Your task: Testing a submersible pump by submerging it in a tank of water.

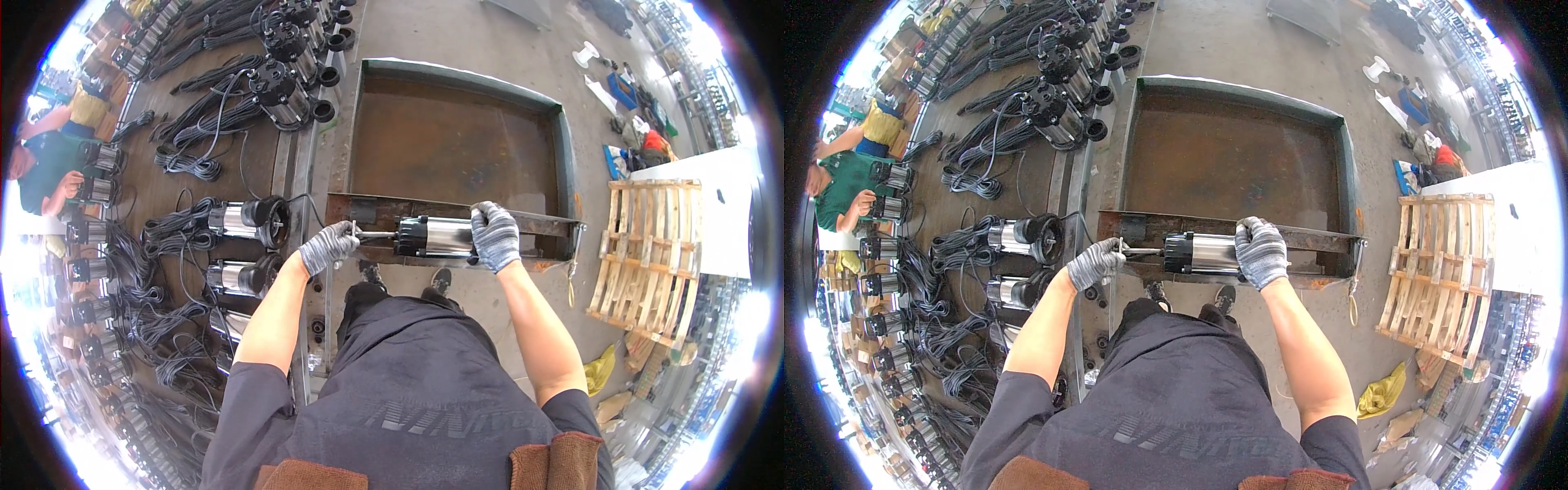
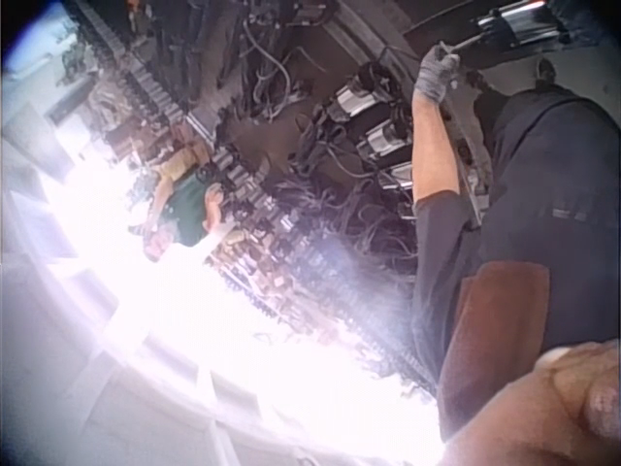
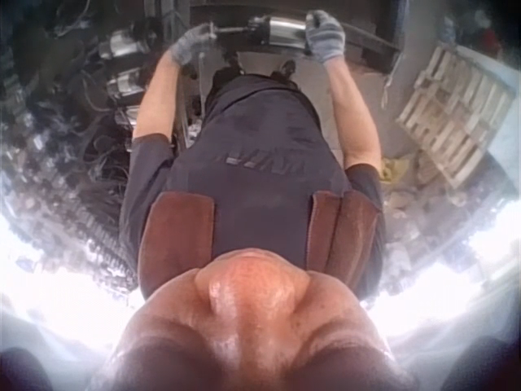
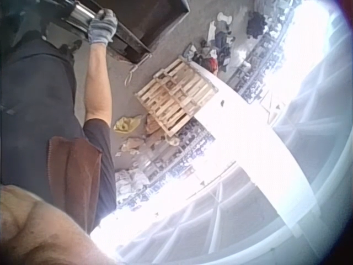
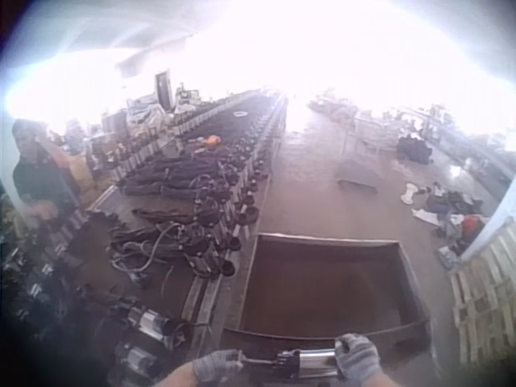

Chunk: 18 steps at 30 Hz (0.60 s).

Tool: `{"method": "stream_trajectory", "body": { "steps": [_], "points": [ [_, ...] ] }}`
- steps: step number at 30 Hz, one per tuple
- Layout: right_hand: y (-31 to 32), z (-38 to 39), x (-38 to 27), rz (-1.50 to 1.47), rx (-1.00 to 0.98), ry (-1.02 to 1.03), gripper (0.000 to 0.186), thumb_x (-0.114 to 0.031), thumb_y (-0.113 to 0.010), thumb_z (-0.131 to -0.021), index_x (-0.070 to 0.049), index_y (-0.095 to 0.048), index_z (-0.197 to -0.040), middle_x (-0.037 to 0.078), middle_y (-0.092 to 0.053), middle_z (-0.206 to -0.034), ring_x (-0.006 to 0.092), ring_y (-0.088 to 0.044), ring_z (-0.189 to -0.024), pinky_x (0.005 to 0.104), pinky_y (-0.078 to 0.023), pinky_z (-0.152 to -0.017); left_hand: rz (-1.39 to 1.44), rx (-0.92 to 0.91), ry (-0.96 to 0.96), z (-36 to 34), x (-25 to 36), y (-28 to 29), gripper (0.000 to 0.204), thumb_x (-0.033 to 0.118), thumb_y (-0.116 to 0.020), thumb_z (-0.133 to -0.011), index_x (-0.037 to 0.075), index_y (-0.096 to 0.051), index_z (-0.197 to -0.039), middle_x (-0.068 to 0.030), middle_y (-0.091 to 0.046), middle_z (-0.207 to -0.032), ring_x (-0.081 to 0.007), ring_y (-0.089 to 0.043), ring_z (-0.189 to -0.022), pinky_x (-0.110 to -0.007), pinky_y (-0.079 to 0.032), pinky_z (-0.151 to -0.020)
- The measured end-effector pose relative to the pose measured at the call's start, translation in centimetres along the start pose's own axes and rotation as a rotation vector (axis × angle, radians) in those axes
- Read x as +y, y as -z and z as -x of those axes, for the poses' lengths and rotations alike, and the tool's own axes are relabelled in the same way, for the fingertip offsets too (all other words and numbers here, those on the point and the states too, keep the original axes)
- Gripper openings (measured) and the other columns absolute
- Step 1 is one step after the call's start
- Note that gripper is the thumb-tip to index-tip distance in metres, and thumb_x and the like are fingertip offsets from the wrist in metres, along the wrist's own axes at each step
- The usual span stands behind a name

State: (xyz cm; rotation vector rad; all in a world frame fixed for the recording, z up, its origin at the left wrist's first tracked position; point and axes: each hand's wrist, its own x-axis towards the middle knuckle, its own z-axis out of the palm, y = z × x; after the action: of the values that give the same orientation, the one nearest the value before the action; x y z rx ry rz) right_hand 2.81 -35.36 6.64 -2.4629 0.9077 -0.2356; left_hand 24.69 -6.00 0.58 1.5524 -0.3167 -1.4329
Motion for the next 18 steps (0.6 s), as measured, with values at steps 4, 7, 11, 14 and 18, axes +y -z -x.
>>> {"method": "stream_trajectory", "body": {
  "steps": [4,7,11,14,18],
  "points": [
    [0.0,-0.1,0.0,0.010,0.003,0.008,0.020,-0.020,-0.059,-0.094,-0.004,-0.069,-0.099,0.019,-0.070,-0.097,0.0377,-0.065,-0.095,0.0456,-0.051,-0.088,-0.607,0.127,-0.190,-1.6,-1.5,0.2,0.029,0.011,-0.071,-0.090,0.002,-0.060,-0.114,-0.0008,-0.063,-0.088,-0.0123,-0.058,-0.081,-0.029,-0.051,-0.076],
    [0.0,-0.2,0.0,0.033,0.000,0.004,0.020,-0.020,-0.059,-0.094,-0.004,-0.069,-0.098,0.019,-0.070,-0.096,0.0378,-0.065,-0.095,0.0454,-0.051,-0.088,-0.367,0.142,-0.276,-0.6,-0.7,-1.3,0.036,0.016,-0.072,-0.091,0.002,-0.060,-0.122,-0.0018,-0.063,-0.090,-0.0116,-0.058,-0.081,-0.029,-0.051,-0.074],
    [0.2,-0.1,-0.4,0.019,0.011,0.023,0.019,-0.020,-0.059,-0.094,-0.004,-0.069,-0.097,0.019,-0.070,-0.095,0.0379,-0.065,-0.094,0.0452,-0.051,-0.087,0.263,-0.097,-0.092,-2.0,-4.2,1.6,0.057,0.012,-0.065,-0.093,0.006,-0.043,-0.145,-0.0024,-0.063,-0.098,-0.0136,-0.059,-0.079,-0.032,-0.053,-0.074],
    [0.1,0.0,-0.2,0.014,0.010,0.020,0.019,-0.020,-0.060,-0.094,-0.004,-0.069,-0.096,0.019,-0.070,-0.095,0.0379,-0.065,-0.094,0.0453,-0.051,-0.087,-0.197,0.040,-0.284,-2.0,-4.1,0.7,0.062,0.006,-0.062,-0.092,0.009,-0.037,-0.150,-0.0041,-0.063,-0.095,-0.0171,-0.059,-0.076,-0.032,-0.053,-0.073],
    [-0.1,0.0,0.0,0.007,0.013,0.011,0.020,-0.021,-0.060,-0.094,-0.004,-0.070,-0.096,0.019,-0.070,-0.095,0.0379,-0.065,-0.094,0.0455,-0.051,-0.087,-0.549,0.208,-0.322,-1.2,-1.9,-0.9,0.051,0.005,-0.063,-0.093,0.009,-0.049,-0.141,-0.0150,-0.067,-0.096,-0.0213,-0.062,-0.079,-0.034,-0.053,-0.077]
  ]
}}
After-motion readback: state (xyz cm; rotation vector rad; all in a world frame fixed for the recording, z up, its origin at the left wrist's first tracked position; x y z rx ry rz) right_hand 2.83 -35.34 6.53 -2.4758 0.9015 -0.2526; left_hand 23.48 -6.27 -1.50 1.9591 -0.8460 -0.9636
